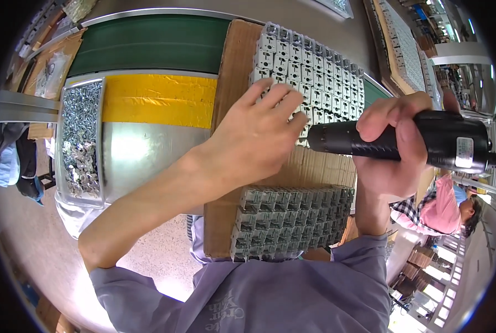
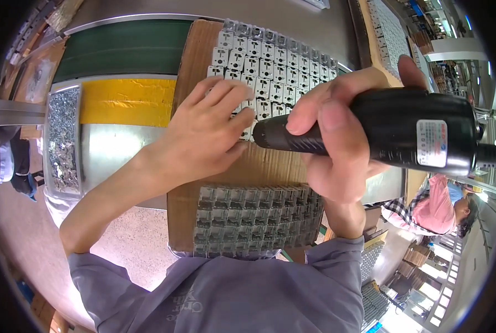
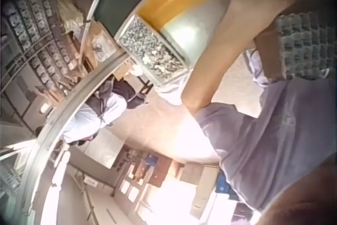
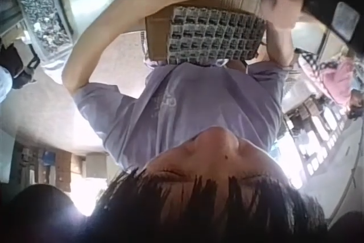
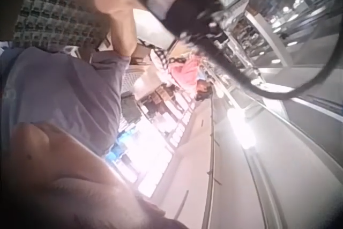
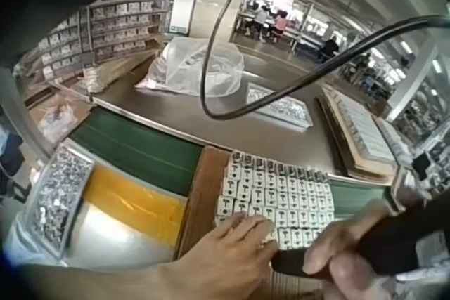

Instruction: The person fastens plastic components onto a circuit panel using an electric screwdriver to drive screws.

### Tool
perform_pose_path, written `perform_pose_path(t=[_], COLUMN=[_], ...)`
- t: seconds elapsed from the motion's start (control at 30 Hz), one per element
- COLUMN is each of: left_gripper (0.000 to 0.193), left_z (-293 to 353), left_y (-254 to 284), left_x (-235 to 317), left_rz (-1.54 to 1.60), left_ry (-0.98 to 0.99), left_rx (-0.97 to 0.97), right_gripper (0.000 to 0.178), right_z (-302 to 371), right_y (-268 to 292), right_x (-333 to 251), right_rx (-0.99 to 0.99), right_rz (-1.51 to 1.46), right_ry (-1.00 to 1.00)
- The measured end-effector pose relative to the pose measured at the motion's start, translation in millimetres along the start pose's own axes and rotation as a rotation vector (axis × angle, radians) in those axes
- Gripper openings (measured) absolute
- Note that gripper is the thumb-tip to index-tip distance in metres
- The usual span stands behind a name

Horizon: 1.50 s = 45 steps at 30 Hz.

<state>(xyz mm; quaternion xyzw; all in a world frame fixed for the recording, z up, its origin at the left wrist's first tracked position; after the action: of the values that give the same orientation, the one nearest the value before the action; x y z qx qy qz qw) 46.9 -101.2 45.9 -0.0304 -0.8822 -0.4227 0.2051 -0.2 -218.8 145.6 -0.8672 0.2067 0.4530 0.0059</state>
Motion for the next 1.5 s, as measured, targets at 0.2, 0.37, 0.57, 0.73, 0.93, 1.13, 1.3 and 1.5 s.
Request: perform_pose_path(t=[0.2,0.37,0.57,0.73,0.93,1.13,1.3,1.5], left_gripper=[0.022,0.024,0.026,0.021,0.020,0.022,0.024,0.035], left_z=[11.2,8.6,10.0,8.6,5.5,8.3,9.9,22.7], left_y=[-6.1,-6.1,-7.9,-5.0,-5.3,-3.6,16.5,7.3], left_x=[-5.8,-7.1,-5.8,-6.6,-8.2,-6.6,-5.5,-18.6], left_rz=[-0.002,0.031,0.013,0.044,0.080,0.059,0.071,0.022], left_ry=[0.021,0.027,0.012,0.028,0.025,0.010,0.012,0.041], left_rx=[0.040,0.036,0.021,0.074,0.083,0.055,0.074,0.013], right_gripper=[0.041,0.048,0.040,0.025,0.039,0.032,0.056,0.063], right_z=[11.4,9.5,6.6,4.4,-14.2,29.4,-4.5,0.4], right_y=[-32.4,-32.4,-31.5,-33.5,-24.3,-30.7,-28.6,-51.6], right_x=[-5.2,-1.4,-10.9,-2.4,23.0,-6.9,-5.0,-5.5], right_rx=[0.025,0.013,-0.042,-0.274,0.044,-0.002,-0.005,-0.151], right_rz=[0.075,0.046,0.064,0.275,0.050,-0.054,-0.040,0.203], right_ry=[-0.088,-0.114,-0.035,-0.127,0.151,-0.036,0.065,0.013])
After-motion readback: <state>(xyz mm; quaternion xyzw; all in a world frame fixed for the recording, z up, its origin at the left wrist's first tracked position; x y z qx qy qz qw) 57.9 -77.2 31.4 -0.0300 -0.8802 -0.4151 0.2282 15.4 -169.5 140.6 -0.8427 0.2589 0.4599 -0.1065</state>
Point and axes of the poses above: each hand's wrist, its own z-axis away from the middle knuckle, its own y-axis out of the back of the hand, x = y × z, the point moved 8 cm from there along -z, towards the middle knuckle, and after that the axes turned 1 degree about -y, right-handed, at the moved point
